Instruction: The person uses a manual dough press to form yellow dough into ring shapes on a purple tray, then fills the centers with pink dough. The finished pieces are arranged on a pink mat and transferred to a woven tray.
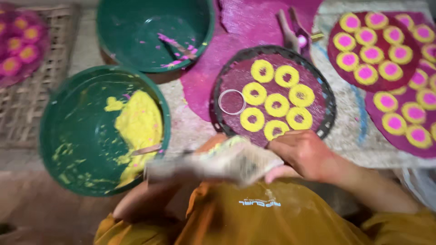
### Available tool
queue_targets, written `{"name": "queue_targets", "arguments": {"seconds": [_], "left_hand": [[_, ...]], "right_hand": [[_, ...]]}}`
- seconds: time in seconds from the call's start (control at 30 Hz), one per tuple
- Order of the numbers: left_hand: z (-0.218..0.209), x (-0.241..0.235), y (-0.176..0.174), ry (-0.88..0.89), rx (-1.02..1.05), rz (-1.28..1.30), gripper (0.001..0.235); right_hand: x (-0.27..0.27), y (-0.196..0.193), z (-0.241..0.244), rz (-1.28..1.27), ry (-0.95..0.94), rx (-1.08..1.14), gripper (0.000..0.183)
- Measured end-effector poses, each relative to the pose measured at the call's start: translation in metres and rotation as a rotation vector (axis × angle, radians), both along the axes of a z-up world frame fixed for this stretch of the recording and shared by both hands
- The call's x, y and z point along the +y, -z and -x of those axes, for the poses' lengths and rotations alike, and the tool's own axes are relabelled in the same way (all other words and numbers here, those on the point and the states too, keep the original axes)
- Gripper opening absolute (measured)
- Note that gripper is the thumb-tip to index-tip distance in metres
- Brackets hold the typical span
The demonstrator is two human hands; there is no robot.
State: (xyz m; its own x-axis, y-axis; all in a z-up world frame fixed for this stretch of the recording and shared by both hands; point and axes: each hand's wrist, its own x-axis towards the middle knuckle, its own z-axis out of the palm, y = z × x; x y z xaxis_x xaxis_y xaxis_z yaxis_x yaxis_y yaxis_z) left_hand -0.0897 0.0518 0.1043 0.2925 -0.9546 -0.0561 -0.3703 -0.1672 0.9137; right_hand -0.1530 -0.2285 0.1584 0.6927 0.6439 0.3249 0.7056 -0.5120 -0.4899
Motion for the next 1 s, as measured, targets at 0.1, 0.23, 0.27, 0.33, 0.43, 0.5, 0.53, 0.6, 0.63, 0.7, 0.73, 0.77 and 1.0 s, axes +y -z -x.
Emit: {"name": "queue_targets", "arguments": {"seconds": [0.1,0.23,0.27,0.33,0.43,0.5,0.53,0.6,0.63,0.7,0.73,0.77,1.0], "left_hand": [[0.013,0.02,-0.026,0.043,-0.017,-0.091,0.056],[0.042,0.055,-0.065,-0.056,-0.187,-0.197,0.032],[0.05,0.066,-0.076,-0.11,-0.236,-0.225,0.026],[0.073,0.089,-0.093,-0.236,-0.307,-0.28,0.017],[0.092,0.124,-0.104,-0.328,-0.316,-0.256,0.021],[0.1,0.148,-0.1,-0.482,-0.286,-0.197,0.019],[0.101,0.162,-0.095,-0.552,-0.281,-0.167,0.018],[0.096,0.187,-0.076,-0.614,-0.205,-0.182,0.026],[0.092,0.2,-0.065,-0.641,-0.166,-0.187,0.032],[0.084,0.235,-0.044,-0.676,0.118,-0.003,0.042],[0.077,0.256,-0.036,-0.689,0.249,0.094,0.048],[0.07,0.275,-0.03,-0.696,0.379,0.191,0.054],[0.06,0.252,0.048,-0.509,1.086,0.735,0.061]], "right_hand": [[0.037,-0.068,-0.047,0.092,-0.413,-0.203,0.056],[0.086,-0.096,-0.068,0.167,-0.758,0.099,0.046],[0.095,-0.094,-0.065,0.166,-0.787,0.32,0.041],[0.111,-0.085,-0.057,0.167,-0.853,0.74,0.038],[0.128,-0.07,-0.056,0.145,-0.907,0.899,0.039],[0.138,-0.064,-0.061,0.077,-0.931,0.888,0.042],[0.144,-0.062,-0.065,0.021,-0.934,0.896,0.045],[0.155,-0.058,-0.073,-0.004,-0.941,0.793,0.042],[0.159,-0.057,-0.077,0.026,-0.943,0.681,0.037],[0.165,-0.054,-0.087,0.081,-0.881,0.315,0.034],[0.167,-0.056,-0.099,0.108,-0.815,0.053,0.034],[0.17,-0.059,-0.111,0.132,-0.741,-0.207,0.035],[0.222,-0.063,-0.174,0.242,-0.559,-1.136,0.022]]}}
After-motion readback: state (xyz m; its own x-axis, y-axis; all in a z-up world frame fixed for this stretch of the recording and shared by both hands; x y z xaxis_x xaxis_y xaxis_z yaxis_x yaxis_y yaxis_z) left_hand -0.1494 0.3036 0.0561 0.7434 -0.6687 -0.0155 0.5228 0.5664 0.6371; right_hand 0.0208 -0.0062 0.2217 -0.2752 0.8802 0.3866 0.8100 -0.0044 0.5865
